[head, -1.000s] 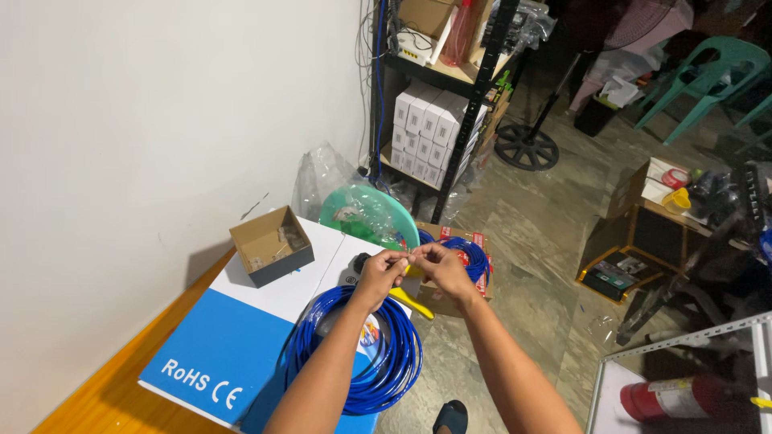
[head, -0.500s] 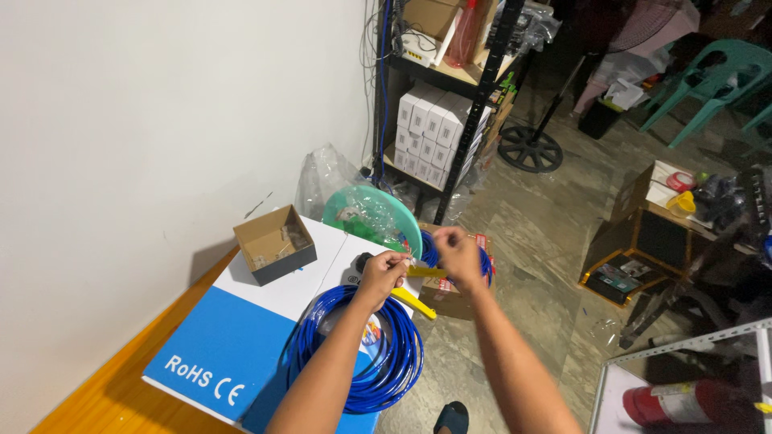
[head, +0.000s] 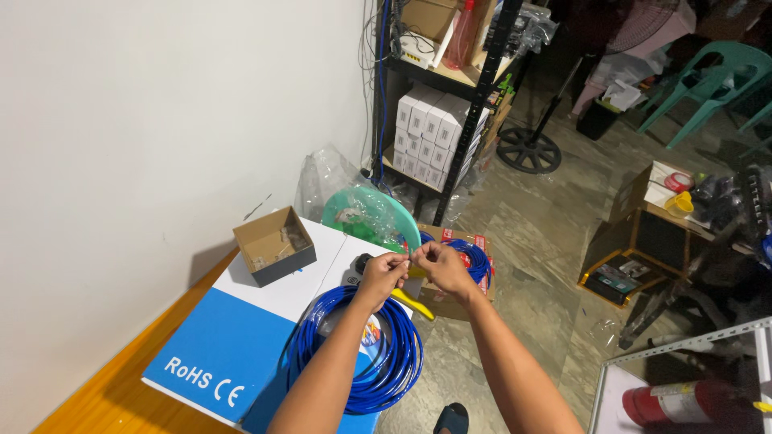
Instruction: The person uses a yellow-handled crimping tool to crimp connectors onto the ends of blue network cables, working over a product box on a workbench. They handle coiled cables, position a connector on the cable end, and squeeze the crimping tool repeatedly, working on cable ends one at a time.
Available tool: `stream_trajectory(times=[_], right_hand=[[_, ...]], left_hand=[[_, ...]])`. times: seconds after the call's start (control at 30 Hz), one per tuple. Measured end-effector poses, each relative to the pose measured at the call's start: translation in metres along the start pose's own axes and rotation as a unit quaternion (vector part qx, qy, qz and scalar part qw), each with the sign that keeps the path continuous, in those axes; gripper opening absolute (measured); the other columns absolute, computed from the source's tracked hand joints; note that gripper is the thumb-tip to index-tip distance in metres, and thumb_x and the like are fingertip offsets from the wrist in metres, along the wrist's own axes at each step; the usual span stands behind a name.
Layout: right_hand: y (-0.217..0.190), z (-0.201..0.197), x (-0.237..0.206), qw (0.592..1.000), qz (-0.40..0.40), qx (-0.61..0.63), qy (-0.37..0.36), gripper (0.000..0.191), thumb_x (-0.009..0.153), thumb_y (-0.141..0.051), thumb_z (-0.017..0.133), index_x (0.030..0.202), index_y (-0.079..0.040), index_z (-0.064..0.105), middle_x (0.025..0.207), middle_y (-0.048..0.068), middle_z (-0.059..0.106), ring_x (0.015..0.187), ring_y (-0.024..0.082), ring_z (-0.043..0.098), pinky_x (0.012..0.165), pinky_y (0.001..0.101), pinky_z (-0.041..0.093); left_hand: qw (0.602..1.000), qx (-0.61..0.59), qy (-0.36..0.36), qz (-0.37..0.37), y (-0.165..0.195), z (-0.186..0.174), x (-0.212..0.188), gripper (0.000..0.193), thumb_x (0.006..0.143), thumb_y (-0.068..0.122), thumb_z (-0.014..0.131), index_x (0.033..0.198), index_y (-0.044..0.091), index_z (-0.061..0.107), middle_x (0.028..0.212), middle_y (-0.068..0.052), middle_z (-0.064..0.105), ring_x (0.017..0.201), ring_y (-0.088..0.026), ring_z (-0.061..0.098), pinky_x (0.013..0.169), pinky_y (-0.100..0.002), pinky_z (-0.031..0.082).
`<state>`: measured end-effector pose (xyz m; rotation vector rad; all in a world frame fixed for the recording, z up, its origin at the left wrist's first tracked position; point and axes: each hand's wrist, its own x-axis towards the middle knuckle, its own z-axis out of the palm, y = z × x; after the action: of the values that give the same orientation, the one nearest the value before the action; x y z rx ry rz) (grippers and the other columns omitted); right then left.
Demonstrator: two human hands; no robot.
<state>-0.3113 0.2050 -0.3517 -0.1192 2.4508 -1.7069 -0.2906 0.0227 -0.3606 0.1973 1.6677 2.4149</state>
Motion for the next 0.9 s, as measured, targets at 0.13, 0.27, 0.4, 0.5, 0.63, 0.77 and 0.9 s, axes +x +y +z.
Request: stream_trajectory(times=[0.13,0.27,0.4,0.5,0.63,0.77,0.9], right_hand=[[0.01,0.008,0.008,0.992,0.037,0.123,0.001,0.016,0.095,-0.022,0.067,0.094,-0.006,0.068,0.072,-0.003,0.06,0.055,0.005,0.046,0.049,0.0242,0.039],[0.018,0.014,0.017,0.95,0.058,0.306,0.03,0.013,0.095,-0.019,0.061,0.094,-0.007,0.067,0.066,-0.004,0.051,0.051,0.008,0.041,0.047,0.0257,0.034],[0.016,0.0,0.021,0.919,0.039,0.389,0.06,0.017,0.101,-0.022,0.068,0.091,-0.011,0.06,0.069,-0.006,0.047,0.056,0.005,0.04,0.053,0.025,0.035],[0.013,-0.003,0.016,0.944,0.056,0.322,0.038,0.02,0.097,-0.027,0.069,0.095,-0.007,0.069,0.065,-0.005,0.045,0.052,0.007,0.038,0.049,0.0253,0.033],[0.006,0.009,0.005,0.974,0.064,0.212,0.037,0.019,0.091,-0.024,0.074,0.101,-0.007,0.072,0.071,-0.006,0.057,0.057,0.005,0.043,0.052,0.0245,0.037],[-0.006,0.011,-0.005,0.984,0.02,0.166,0.058,0.021,0.091,-0.023,0.075,0.101,-0.005,0.073,0.071,-0.004,0.06,0.058,0.006,0.049,0.053,0.0251,0.042],[-0.016,0.013,-0.02,0.987,0.085,0.115,0.071,0.021,0.092,-0.026,0.071,0.101,-0.006,0.072,0.067,-0.002,0.055,0.057,0.007,0.05,0.046,0.0297,0.036]], left_hand=[[1.0,-0.02,-0.002,-0.007,0.002,0.0,0.001,0.022,0.095,0.007,0.069,0.112,-0.007,0.069,0.082,-0.004,0.066,0.068,-0.008,0.059,0.058,-0.023,0.048],[1.0,-0.027,0.0,0.0,0.004,-0.002,-0.001,0.022,0.094,0.008,0.07,0.111,-0.006,0.069,0.082,-0.004,0.065,0.068,-0.008,0.058,0.058,-0.022,0.047],[1.0,-0.026,0.001,0.011,0.003,-0.003,-0.002,0.022,0.094,0.008,0.07,0.112,-0.006,0.07,0.08,-0.004,0.065,0.066,-0.008,0.056,0.058,-0.022,0.046],[1.0,-0.026,0.002,0.006,0.002,-0.002,0.0,0.022,0.094,0.008,0.07,0.112,-0.005,0.07,0.08,-0.005,0.065,0.065,-0.009,0.057,0.059,-0.022,0.047],[0.999,-0.046,0.004,0.005,0.001,-0.003,0.0,0.023,0.095,0.008,0.069,0.113,-0.005,0.069,0.08,-0.004,0.064,0.065,-0.009,0.057,0.06,-0.023,0.048],[0.998,-0.058,0.003,0.016,-0.001,-0.004,-0.001,0.026,0.095,0.008,0.069,0.117,-0.006,0.068,0.082,-0.005,0.065,0.067,-0.009,0.058,0.062,-0.024,0.049],[0.997,-0.071,0.018,0.02,-0.001,-0.005,0.001,0.028,0.095,0.007,0.068,0.119,-0.007,0.068,0.084,-0.006,0.067,0.069,-0.01,0.06,0.064,-0.024,0.05]])
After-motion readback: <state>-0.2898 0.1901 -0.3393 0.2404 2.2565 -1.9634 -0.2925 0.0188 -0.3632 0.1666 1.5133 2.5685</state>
